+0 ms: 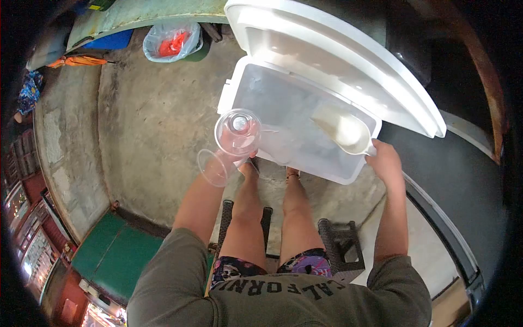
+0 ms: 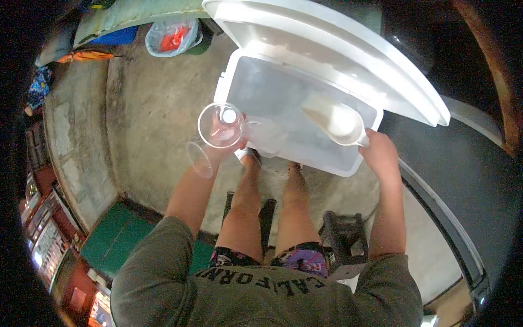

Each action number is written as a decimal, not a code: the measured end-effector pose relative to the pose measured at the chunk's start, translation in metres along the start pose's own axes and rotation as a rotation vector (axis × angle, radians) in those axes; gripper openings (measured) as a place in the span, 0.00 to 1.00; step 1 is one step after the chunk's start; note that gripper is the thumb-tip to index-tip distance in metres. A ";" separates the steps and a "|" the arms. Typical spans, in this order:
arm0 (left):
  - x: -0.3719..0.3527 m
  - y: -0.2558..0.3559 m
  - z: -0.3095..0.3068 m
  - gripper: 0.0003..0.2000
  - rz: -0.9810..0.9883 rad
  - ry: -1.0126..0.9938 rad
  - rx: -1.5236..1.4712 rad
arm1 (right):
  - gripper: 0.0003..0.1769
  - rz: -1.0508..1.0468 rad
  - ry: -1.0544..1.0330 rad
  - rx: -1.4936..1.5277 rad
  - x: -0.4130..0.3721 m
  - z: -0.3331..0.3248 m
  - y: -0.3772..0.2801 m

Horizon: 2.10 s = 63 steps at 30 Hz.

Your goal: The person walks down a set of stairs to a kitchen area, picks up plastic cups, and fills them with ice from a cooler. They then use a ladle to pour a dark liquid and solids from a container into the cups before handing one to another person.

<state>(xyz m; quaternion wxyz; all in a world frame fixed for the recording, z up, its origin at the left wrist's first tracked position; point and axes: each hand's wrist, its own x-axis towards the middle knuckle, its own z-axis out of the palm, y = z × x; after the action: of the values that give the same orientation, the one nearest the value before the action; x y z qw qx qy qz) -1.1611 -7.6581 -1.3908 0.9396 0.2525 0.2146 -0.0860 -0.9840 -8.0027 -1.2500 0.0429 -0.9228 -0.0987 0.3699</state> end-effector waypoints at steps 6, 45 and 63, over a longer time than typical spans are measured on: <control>0.001 -0.026 -0.098 0.30 -0.018 0.191 0.795 | 0.13 -0.125 -0.018 -0.049 0.071 0.076 -0.029; -0.071 0.029 -0.082 0.37 -0.210 0.328 -0.231 | 0.17 0.124 0.005 0.017 0.253 0.326 -0.157; -0.065 0.040 -0.091 0.35 -0.180 0.358 -0.445 | 0.33 -0.138 0.102 0.367 0.173 0.267 -0.073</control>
<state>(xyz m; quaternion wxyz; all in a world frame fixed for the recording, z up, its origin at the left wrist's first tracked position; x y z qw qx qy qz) -1.2411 -7.5737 -1.4154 0.9078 0.0313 0.4118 -0.0737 -1.0569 -7.8930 -1.5484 0.2408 -0.9081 -0.0903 0.3304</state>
